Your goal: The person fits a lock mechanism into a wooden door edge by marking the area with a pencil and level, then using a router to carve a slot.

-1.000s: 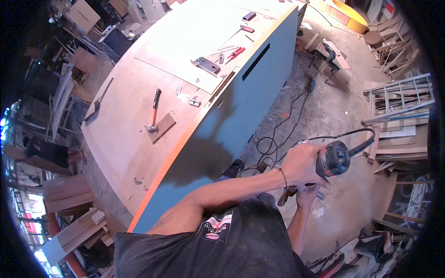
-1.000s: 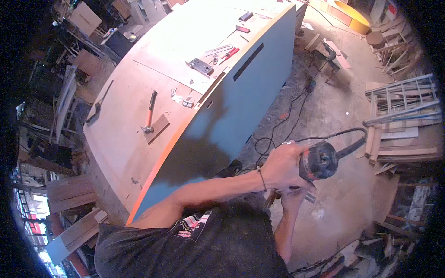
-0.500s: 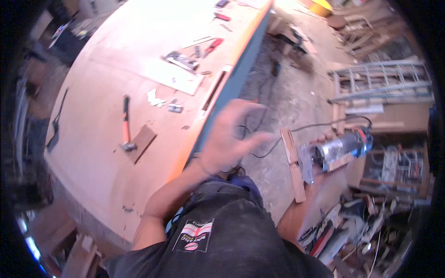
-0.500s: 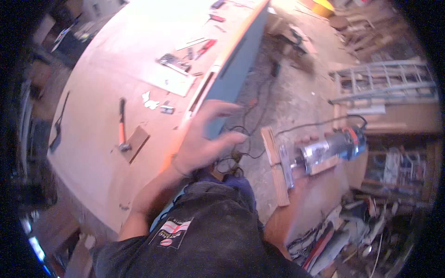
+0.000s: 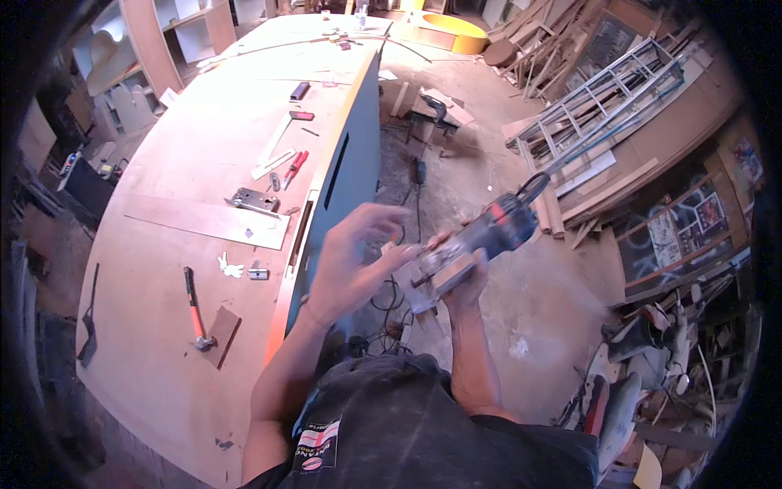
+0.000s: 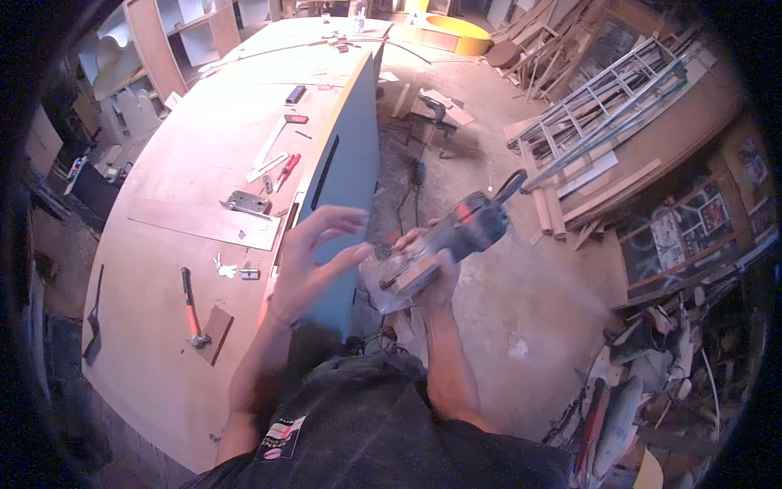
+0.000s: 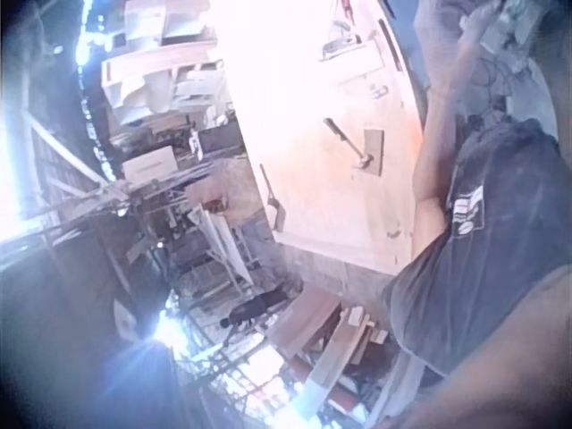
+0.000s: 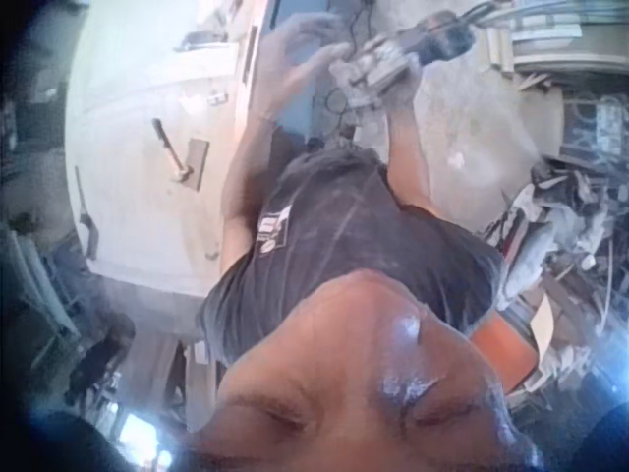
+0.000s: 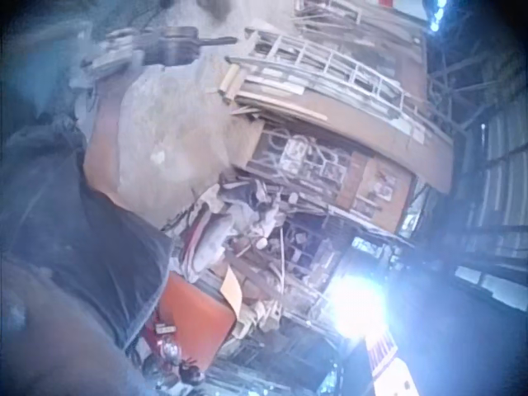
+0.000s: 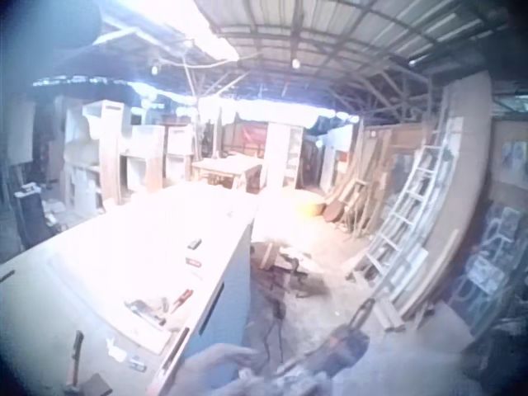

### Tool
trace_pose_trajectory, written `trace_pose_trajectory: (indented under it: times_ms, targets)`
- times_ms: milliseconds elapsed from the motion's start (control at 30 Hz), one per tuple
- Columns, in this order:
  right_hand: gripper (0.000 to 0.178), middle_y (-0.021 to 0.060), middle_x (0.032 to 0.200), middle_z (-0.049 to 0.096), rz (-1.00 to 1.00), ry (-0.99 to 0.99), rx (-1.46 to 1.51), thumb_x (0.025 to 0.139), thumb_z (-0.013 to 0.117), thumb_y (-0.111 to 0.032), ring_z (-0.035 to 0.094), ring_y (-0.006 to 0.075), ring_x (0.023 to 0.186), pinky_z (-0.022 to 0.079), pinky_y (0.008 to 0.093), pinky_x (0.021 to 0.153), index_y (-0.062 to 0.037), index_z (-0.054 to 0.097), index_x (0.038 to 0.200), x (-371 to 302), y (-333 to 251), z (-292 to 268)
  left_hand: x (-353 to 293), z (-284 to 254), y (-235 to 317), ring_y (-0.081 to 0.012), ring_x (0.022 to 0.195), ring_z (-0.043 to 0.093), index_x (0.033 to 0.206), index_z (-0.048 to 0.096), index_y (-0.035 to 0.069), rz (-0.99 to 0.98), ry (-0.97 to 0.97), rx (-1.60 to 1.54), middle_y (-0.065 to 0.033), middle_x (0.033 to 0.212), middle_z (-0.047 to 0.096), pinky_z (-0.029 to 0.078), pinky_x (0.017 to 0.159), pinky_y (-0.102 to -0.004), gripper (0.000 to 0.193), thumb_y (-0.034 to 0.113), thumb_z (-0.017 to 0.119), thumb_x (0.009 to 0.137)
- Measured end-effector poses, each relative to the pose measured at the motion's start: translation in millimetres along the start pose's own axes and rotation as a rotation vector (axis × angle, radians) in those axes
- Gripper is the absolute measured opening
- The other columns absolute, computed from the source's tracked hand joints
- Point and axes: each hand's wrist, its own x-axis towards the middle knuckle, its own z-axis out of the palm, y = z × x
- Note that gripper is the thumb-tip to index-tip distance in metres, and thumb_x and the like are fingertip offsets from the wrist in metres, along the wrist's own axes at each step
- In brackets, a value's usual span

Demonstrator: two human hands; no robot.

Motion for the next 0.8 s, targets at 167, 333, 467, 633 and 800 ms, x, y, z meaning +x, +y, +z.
trace_pose_trajectory:
  times_ms: [167, 333, 467, 633, 800]
  targets:
    - [0.062, 0.0126, 0.118, 0.071, 0.009, 0.007, -0.41, 0.089, 0.083, -0.023, 0.071, 0.0246, 0.109, 0.059, 0.0415, 0.096, -0.0001, 0.056, 0.141, -34.5, 9.6, 8.8, 34.0, 36.9, -8.1, -0.0182, 0.109, 0.071, 0.138, 0.068, -0.003, -0.176, -0.151, -0.218, -0.0106, 0.119, 0.074, 0.056, 0.102, -0.0364, 0.049, 0.021, 0.081, 0.097]
    - [0.088, 0.0097, 0.131, 0.064, 0.251, -0.004, -0.581, 0.082, 0.093, -0.033, 0.067, 0.0214, 0.115, 0.056, 0.0379, 0.102, -0.0018, 0.048, 0.151, -47.4, 3.3, -19.6, 42.0, 48.5, -8.1, -0.018, 0.102, 0.073, 0.122, 0.078, -0.004, -0.084, -0.175, 0.029, -0.0118, 0.112, 0.074, 0.059, 0.094, -0.033, 0.041, 0.023, 0.086, 0.092]
    - [0.096, 0.012, 0.142, 0.058, 0.229, 0.061, -0.621, 0.079, 0.097, -0.028, 0.061, 0.0231, 0.127, 0.052, 0.0406, 0.109, -0.0019, 0.041, 0.154, -53.4, 9.3, -20.3, 35.2, 52.9, -4.1, -0.0185, 0.094, 0.073, 0.107, 0.083, -0.002, -0.05, -0.106, 0.213, -0.0099, 0.101, 0.074, 0.059, 0.084, -0.0324, 0.035, 0.025, 0.091, 0.086]
    - [0.097, 0.015, 0.15, 0.052, 0.133, 0.108, -0.679, 0.08, 0.095, -0.028, 0.057, 0.0245, 0.135, 0.05, 0.0408, 0.112, 0.0018, 0.04, 0.155, -65.4, 18.7, -45.2, 19.2, 74.4, -13.0, -0.0246, 0.079, 0.072, 0.092, 0.082, -0.001, 0.107, 0.071, 0.242, -0.0127, 0.087, 0.07, 0.056, 0.073, -0.0358, 0.026, 0.021, 0.089, 0.08]
    - [0.086, 0.0139, 0.139, 0.06, 0.149, 0.128, -0.765, 0.083, 0.09, -0.03, 0.062, 0.0227, 0.124, 0.053, 0.0409, 0.107, 0.0017, 0.046, 0.149, -84.7, 21.0, -67.6, -0.4, 69.2, -22.5, -0.0283, 0.081, 0.072, 0.093, 0.079, 0.0, 0.074, 0.147, 0.171, -0.013, 0.088, 0.069, 0.056, 0.074, -0.0384, 0.025, 0.019, 0.088, 0.08]
